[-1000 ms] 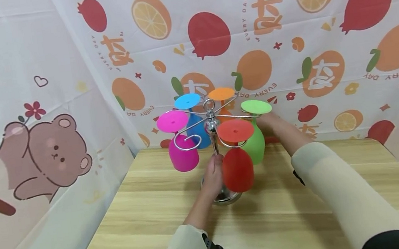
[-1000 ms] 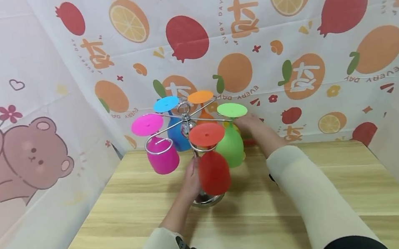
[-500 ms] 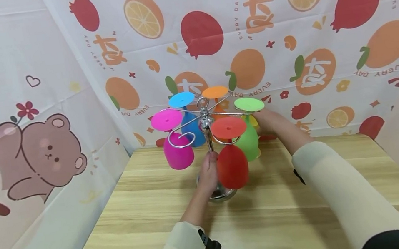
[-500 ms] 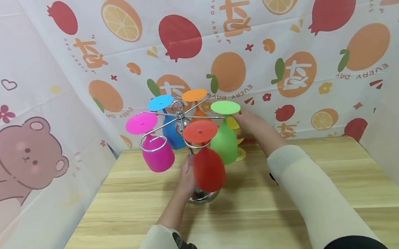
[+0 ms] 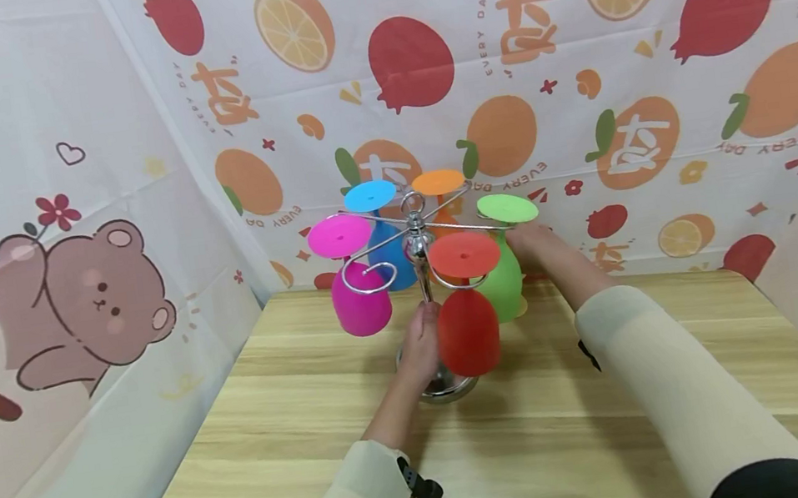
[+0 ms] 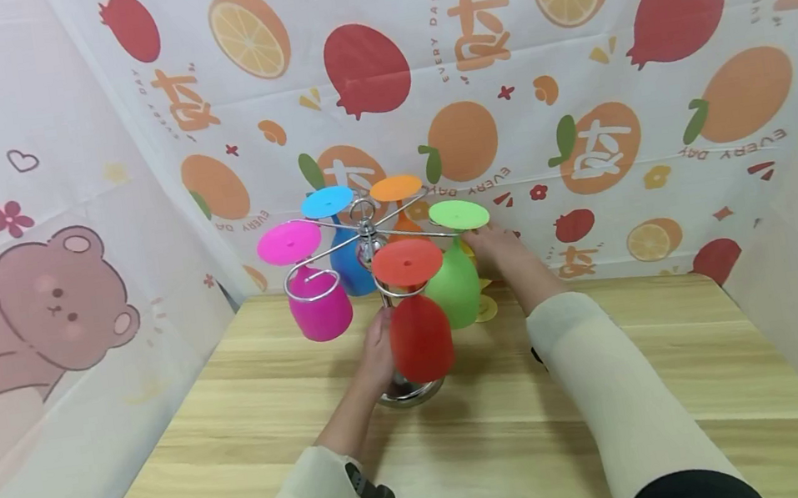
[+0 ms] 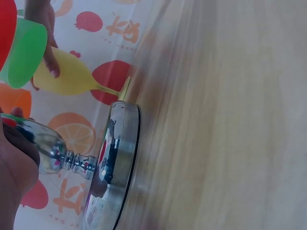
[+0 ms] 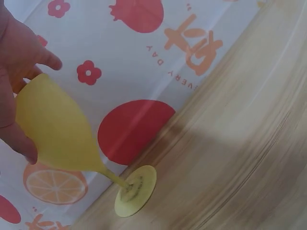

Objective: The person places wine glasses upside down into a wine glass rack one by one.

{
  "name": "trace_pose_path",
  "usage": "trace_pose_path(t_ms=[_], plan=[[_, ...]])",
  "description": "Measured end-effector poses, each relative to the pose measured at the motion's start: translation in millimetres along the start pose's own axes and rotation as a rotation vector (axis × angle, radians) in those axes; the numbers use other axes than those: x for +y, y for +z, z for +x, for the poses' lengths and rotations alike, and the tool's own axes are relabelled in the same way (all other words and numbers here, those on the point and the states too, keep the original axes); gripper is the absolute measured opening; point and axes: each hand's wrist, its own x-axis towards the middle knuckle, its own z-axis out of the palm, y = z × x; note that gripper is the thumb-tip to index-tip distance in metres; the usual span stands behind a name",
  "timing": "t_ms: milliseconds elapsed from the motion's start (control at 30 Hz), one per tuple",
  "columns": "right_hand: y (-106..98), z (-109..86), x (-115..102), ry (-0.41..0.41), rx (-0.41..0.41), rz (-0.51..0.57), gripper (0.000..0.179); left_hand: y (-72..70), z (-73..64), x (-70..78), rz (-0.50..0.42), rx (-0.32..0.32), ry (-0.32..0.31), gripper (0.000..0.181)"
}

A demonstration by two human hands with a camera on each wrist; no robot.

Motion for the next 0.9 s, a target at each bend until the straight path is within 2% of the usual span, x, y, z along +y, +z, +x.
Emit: trace_pose_path(t_ms=[100,167,267,333,400,500,667,900], plan=[[-2,-10.4,7,0.000,-0.011,-0.036,0.014,6.2,-1.3,1.8,-0.007,-0.025,0.004,0.047],[-2,-18.2,13,0.023,0.000,-0.018,0.019,9.6,-0.7,3.8,0.045,-0.024,0.010,0.046],[-3,-29.7,23,0.062,0.039,0.015,0.044,12.1,2.7,7.7,0.146,-0.006,0.015,0.049],[-4,-37.3,29,0.100,0.059,0.043,0.062,12.3,6.6,9.6,0.147,-0.002,0.020,0.049],[-4,-44.8,35,0.126,0.067,0.048,0.072,12.0,10.6,10.6,0.104,-0.006,0.038,0.050],[-3,-56.1,41,0.147,0.092,0.054,0.067,12.2,15.7,10.3,0.015,-0.023,0.053,0.050],[8,-72.5,49,0.145,0.147,0.062,0.055,13.6,18.3,6.2,0.022,-0.027,0.043,0.052],[23,-95.1,50,0.175,0.179,0.080,0.053,21.3,19.0,-6.7,-0.006,-0.029,0.041,0.058]])
